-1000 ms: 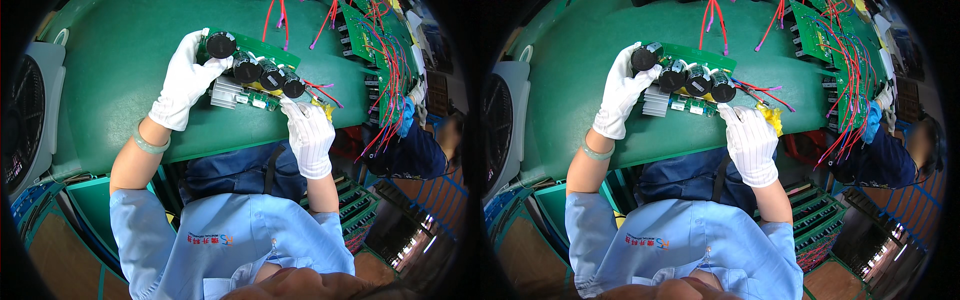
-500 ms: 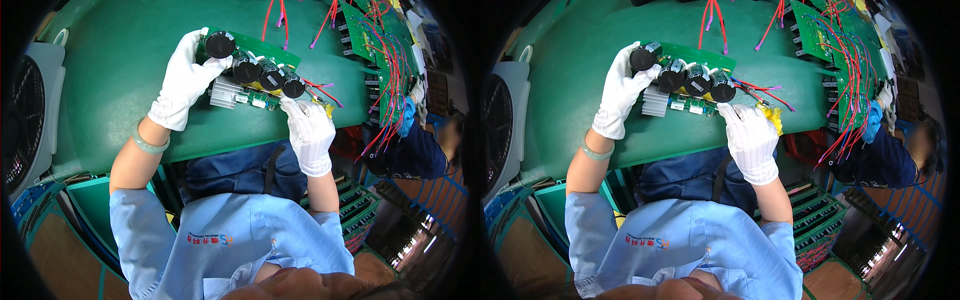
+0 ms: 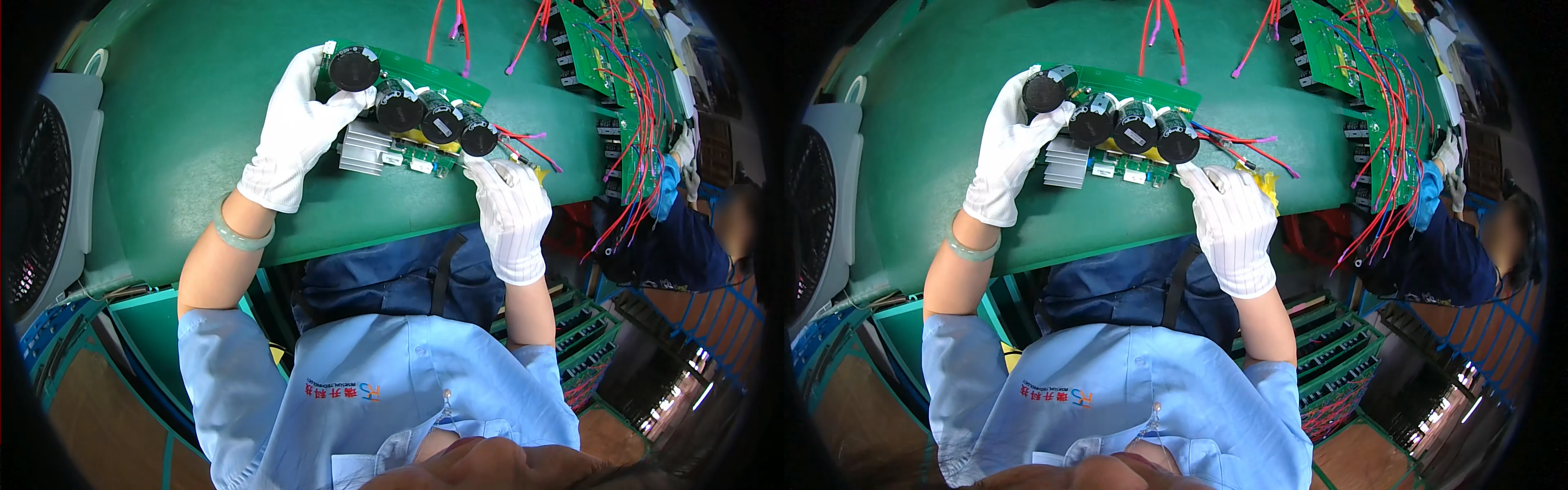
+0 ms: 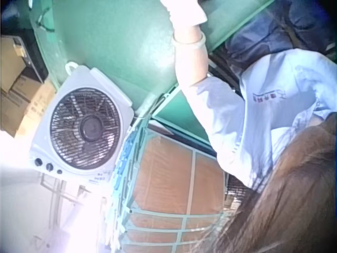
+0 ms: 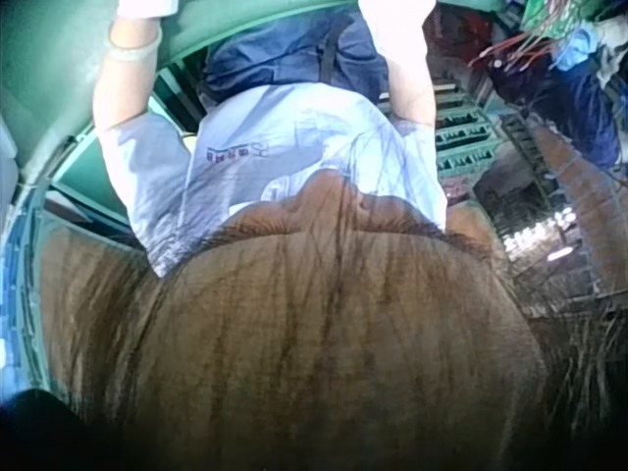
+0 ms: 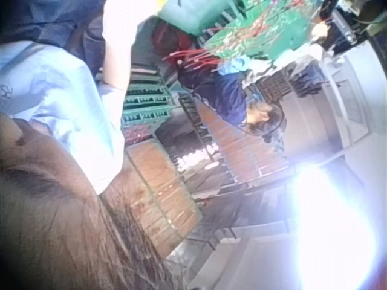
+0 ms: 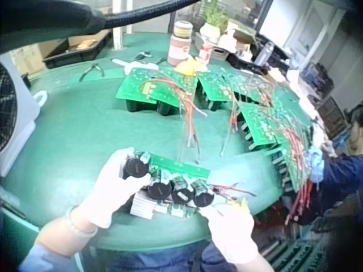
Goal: The person assembles electronic circuit boards by hand, using a yellow cloth to wipe components and a screwdriver to tighten screws on cylindrical capacitors. The person handles multiple boards, flipping them to access different sides and connecting wires.
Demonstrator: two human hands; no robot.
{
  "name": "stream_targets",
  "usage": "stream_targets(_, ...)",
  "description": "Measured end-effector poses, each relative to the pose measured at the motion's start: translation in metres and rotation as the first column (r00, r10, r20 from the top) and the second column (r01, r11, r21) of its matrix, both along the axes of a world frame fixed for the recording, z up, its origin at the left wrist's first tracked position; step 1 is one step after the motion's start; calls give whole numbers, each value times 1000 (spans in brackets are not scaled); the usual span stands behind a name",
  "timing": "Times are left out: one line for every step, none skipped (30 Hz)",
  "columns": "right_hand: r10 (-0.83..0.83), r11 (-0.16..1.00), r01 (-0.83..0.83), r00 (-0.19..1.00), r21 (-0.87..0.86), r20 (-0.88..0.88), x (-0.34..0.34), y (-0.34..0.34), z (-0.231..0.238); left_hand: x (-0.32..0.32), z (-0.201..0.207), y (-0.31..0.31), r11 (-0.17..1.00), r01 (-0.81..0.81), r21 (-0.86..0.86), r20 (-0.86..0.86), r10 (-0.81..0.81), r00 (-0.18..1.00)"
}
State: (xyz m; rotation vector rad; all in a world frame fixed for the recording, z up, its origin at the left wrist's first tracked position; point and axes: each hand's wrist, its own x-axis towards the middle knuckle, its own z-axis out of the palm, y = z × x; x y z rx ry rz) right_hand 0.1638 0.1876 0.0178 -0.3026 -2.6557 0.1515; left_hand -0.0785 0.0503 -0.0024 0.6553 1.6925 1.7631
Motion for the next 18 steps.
stream_targets(1, 1000, -1, 1000, -4, -14, 0, 1, -2, 0, 0, 0, 1000, 1, 1, 5, -2, 1000)
stream_targets(-2, 1000, 1, 1000, -25, -21, 0, 2, -5, 0, -1, 0, 1000, 3, 3, 10, -3, 1000)
stream_targets(-5, 999, 3, 1000, -44, -28, 1, 2, -9, -1, -2, -1, 1000, 5, 6, 15, -5, 1000)
stream_targets(-8, 998, 5, 999, -63, -35, 1, 2, -11, -1, -2, -1, 1000, 2, 6, 14, -2, 1000)
stream_targets(-8, 997, 6, 1000, -80, -27, 0, 1, -11, -1, -2, -2, 1000, -1, 6, 13, 1, 1000)
stream_targets(-10, 995, 8, 1000, -94, -17, 1, 2, -10, -1, -2, -1, 1000, -1, 7, 13, 1, 1000)
stream_targets(-13, 994, 12, 1000, -109, -7, 1, 2, -8, -1, -1, -1, 1000, 1, 7, 13, -1, 1000)
stream_targets(-8, 992, 8, 1000, -123, -2, 1, 2, -7, -1, -1, -1, 1000, 4, 7, 13, -4, 1000)
stream_targets(-4, 991, 4, 1000, -134, 1, 0, 2, -5, -1, -1, -2, 1000, 6, 9, 12, -6, 1000)
stream_targets(0, 989, 1, 1000, -146, 4, -1, 2, -4, -2, 0, -2, 1000, 6, -9, -3, -6, 1000)
stream_targets(8, 989, -6, 1000, -145, 13, -1, 3, -4, -2, 0, -2, 1000, 4, -27, -17, -5, 1000)
stream_targets(16, 989, -13, 1000, -145, 23, 0, 3, -5, -3, 1, -3, 999, 3, -46, -32, -4, 999)
stream_targets(25, 989, -20, 999, -145, 32, 0, 4, -5, -4, 0, -3, 998, -4, -61, -34, 2, 999)
stream_targets(19, 991, -14, 999, -132, 34, 0, 4, -4, -5, -2, -3, 997, -11, -76, -36, 8, 999)
stream_targets(15, 993, -11, 999, -121, 34, 1, 4, -4, -5, -3, -3, 995, -19, -93, -40, 16, 999)
stream_targets(12, 994, -8, 999, -110, 35, 1, 4, -4, -5, -2, -2, 996, -14, -92, -45, 10, 999)
stream_targets(3, 996, 0, 1000, -86, 28, 2, 4, -4, -5, -2, -1, 996, -9, -91, -50, 5, 999)
stream_targets(-6, 998, 7, 1000, -64, 22, 2, 3, -4, -4, -1, -1, 996, -5, -91, -53, 1, 999)
